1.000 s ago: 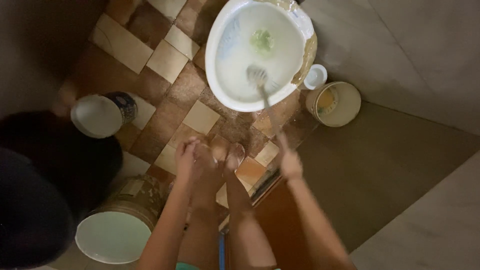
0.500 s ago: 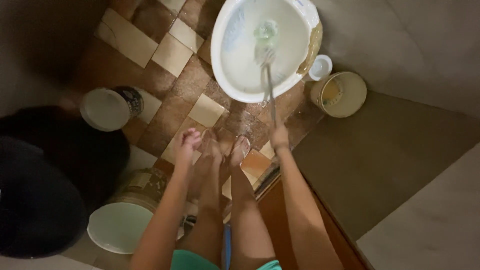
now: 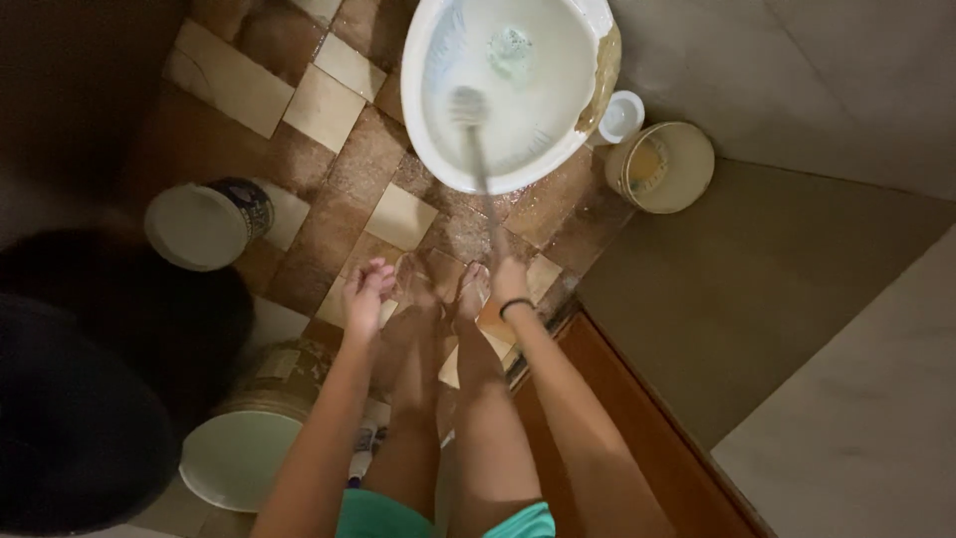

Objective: Scrubbing the outside and inside of a toilet bowl using a brush and water.

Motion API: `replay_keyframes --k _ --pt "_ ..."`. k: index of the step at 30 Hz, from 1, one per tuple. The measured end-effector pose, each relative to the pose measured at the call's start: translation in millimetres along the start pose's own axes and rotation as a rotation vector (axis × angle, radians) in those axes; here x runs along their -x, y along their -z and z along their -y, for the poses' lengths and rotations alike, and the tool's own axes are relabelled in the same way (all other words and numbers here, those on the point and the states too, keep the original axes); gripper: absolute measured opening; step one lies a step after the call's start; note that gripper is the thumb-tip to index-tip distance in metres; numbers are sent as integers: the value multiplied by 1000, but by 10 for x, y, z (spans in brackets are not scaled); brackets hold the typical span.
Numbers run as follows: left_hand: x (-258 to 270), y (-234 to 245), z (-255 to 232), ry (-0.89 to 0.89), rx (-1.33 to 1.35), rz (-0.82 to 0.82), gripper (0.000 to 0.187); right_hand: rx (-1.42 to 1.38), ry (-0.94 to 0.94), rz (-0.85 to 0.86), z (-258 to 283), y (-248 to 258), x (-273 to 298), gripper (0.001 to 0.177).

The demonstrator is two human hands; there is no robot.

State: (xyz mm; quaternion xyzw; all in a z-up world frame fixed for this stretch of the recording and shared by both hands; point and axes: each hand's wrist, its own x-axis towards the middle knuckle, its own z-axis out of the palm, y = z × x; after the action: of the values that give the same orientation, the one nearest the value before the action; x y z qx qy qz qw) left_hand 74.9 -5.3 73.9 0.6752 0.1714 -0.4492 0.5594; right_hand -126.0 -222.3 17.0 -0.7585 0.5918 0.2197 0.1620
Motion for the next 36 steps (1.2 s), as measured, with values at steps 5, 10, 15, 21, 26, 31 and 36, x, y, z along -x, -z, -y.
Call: replay_keyframes --k 5,10,15,21,26,31,36 --pt "-53 86 46 -35 60 51 27 -25 131 98 -442 27 -391 44" --pt "130 14 -235 8 -1 34 26 -259 154 120 -222 612 500 47" --pt "211 -19 -285 11 -60 43 28 115 122 214 -1396 309 375 33" --pt "149 28 57 -31 95 67 27 268 139 224 -1116 1563 230 72" --pt "285 9 96 -34 81 54 26 268 197 296 -1044 2064 165 62" --pt "382 -3 -30 -23 98 14 24 82 -30 232 -1483 1536 -267 59" --pt "362 -20 -62 -22 150 3 22 351 72 351 -843 2468 -227 47"
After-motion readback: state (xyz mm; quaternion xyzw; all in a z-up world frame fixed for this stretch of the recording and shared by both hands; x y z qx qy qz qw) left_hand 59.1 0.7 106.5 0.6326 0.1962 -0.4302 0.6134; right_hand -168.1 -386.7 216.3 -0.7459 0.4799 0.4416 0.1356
